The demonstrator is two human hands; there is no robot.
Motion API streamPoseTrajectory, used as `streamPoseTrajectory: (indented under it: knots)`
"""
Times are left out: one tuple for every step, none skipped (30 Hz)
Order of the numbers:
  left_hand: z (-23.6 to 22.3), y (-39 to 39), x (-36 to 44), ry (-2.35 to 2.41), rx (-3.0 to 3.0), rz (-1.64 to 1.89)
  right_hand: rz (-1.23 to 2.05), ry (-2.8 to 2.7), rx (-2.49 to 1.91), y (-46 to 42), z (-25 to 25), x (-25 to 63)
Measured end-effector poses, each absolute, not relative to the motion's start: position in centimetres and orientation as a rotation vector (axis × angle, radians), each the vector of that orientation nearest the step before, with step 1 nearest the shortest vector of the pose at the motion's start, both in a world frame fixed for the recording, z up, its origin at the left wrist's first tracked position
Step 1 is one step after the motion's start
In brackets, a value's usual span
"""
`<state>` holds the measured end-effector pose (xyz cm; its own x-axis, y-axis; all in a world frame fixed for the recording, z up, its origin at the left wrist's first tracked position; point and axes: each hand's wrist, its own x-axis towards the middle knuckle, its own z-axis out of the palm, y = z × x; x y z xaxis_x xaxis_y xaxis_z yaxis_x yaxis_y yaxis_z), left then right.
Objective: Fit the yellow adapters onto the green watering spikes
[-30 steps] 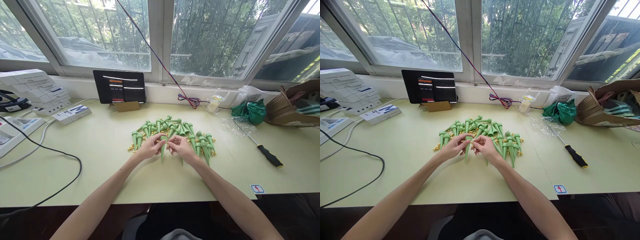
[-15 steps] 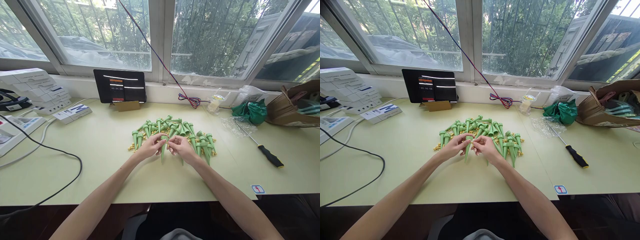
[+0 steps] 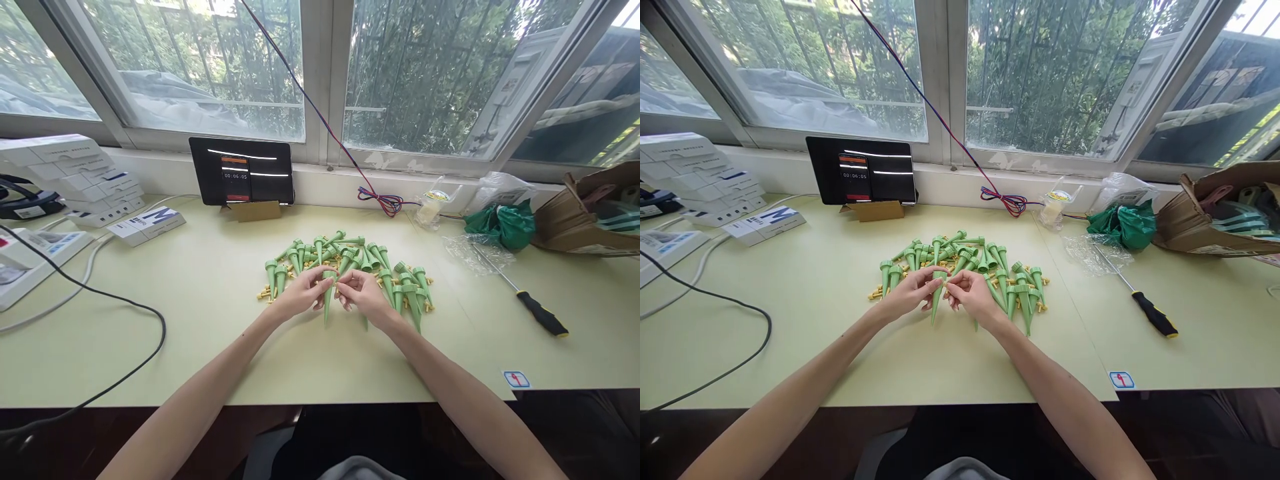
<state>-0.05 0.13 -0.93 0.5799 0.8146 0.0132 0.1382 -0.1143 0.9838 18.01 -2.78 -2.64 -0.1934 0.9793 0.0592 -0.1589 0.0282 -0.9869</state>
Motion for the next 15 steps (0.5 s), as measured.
streamPoseTrajectory:
  knots:
    - [-0.96, 0.15, -0.05, 0.823, 1.614, 0.698, 1.388, -1.255, -0.961, -2.79, -2.62, 18.01]
    - [-0.97, 0.16, -0.05, 0.824, 1.614, 0.699, 1.367, -1.27, -0.961, -2.82, -2.63, 17.99]
    - [-0.95, 0.16, -0.03, 0.82, 1.606, 0.702, 1.332, -1.297, -0.959, -2.86, -2.65, 17.96]
    - [-0.9, 0.15, -0.01, 0.812, 1.592, 0.704, 1.287, -1.329, -0.955, -2.92, -2.68, 17.91]
    - [-0.84, 0.13, 0.02, 0.802, 1.571, 0.706, 1.239, -1.361, -0.949, -2.98, -2.72, 17.85]
    - [-0.76, 0.11, 0.05, 0.791, 1.548, 0.709, 1.198, -1.389, -0.944, -3.03, -2.75, 17.8]
    - [-0.69, 0.08, 0.08, 0.781, 1.527, 0.71, 1.168, -1.408, -0.939, -3.08, -2.76, 17.75]
    - [-0.64, 0.05, 0.11, 0.775, 1.512, 0.709, 1.154, -1.416, -0.937, -3.1, -2.75, 17.72]
    - [-0.61, 0.03, 0.11, 0.775, 1.505, 0.707, 1.157, -1.415, -0.937, -3.11, -2.73, 17.71]
    - [-0.61, 0.02, 0.11, 0.778, 1.508, 0.709, 1.175, -1.403, -0.942, -3.1, -2.7, 17.71]
    - [-0.64, 0.02, 0.09, 0.786, 1.52, 0.714, 1.209, -1.383, -0.949, -3.07, -2.66, 17.74]
    - [-0.69, 0.03, 0.05, 0.795, 1.541, 0.717, 1.253, -1.356, -0.955, -3.02, -2.62, 17.78]
    - [-0.75, 0.05, 0.01, 0.806, 1.565, 0.718, 1.3, -1.326, -0.961, -2.96, -2.59, 17.83]
    - [-0.82, 0.07, -0.02, 0.815, 1.588, 0.716, 1.343, -1.296, -0.967, -2.9, -2.56, 17.88]
    - [-0.88, 0.09, -0.06, 0.822, 1.605, 0.713, 1.375, -1.272, -0.97, -2.85, -2.56, 17.92]
